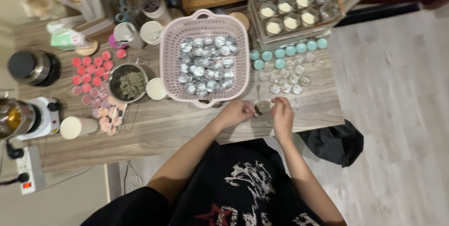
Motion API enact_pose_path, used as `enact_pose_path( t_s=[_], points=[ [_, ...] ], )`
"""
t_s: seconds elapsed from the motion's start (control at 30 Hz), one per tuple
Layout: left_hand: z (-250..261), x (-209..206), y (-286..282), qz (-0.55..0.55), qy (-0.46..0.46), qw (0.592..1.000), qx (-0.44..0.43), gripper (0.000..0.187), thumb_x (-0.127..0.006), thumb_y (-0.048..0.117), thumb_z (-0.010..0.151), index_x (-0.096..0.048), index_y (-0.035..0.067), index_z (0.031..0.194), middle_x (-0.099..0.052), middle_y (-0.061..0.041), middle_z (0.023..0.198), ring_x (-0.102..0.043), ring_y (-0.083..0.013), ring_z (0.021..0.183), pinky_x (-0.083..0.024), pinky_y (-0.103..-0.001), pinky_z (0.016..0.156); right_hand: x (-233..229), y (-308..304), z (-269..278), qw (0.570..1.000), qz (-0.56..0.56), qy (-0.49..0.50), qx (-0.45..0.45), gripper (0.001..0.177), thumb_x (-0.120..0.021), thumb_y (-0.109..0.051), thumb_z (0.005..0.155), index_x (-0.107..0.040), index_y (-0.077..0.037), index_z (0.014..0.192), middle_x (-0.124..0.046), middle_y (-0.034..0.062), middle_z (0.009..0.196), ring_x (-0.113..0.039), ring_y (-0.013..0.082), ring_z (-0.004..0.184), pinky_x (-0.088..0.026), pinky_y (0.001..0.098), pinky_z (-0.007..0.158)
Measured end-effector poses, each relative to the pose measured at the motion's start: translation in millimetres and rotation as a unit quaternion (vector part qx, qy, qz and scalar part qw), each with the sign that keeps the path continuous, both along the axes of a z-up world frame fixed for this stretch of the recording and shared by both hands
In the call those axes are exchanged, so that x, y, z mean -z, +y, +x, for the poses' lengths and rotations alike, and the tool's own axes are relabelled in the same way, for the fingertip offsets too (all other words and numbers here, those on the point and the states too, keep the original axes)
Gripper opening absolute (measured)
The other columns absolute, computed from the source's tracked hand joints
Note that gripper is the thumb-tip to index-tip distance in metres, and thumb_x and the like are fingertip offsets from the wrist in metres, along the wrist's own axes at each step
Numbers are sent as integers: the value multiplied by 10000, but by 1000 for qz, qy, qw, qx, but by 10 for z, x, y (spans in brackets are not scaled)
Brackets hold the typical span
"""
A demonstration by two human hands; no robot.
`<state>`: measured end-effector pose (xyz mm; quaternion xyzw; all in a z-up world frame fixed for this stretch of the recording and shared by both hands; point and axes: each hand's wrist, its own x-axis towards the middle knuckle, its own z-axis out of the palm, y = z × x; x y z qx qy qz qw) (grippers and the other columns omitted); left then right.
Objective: Preparing containers with wicks and pouring melted wax into them to create candles.
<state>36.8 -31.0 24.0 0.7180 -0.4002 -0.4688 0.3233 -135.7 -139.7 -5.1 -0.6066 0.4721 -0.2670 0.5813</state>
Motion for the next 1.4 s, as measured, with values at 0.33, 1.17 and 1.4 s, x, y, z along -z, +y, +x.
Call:
enact_pose_path(
  t_s=[0.33, 1.17, 1.4],
  points=[
    [359, -840, 1311, -89, 5, 981, -170, 228, -589, 202, 997, -742, 56, 1080, -792, -50, 819, -744, -119, 770, -555, -273, 757, -1053, 231, 1149, 902, -337, 193, -190, 194, -553, -115, 950, -673, 10, 1039, -656, 254, 1003, -630, 442, 807, -496, 540, 725],
    [2504, -1305, 2340, -117, -159, 900, -389, 252, -655, 130, 932, -669, 46, 1169, -758, -68, 856, -682, -140, 698, -502, -292, 611, -541, -285, 2204, 849, -373, 364, -90, 457, -636, -187, 965, -561, -5, 1377, -597, 369, 1197, -570, 555, 1084, -452, 608, 953],
    [2621, -1028, 2598, -125, -126, 900, -398, 185, -635, 153, 972, -740, 56, 1090, -769, -45, 791, -712, -100, 684, -541, -266, 632, -976, -1093, 3624, 867, -473, 140, -72, 255, -700, -179, 988, -698, 20, 1148, -695, 254, 1069, -651, 440, 1012, -506, 507, 884]
  ],
)
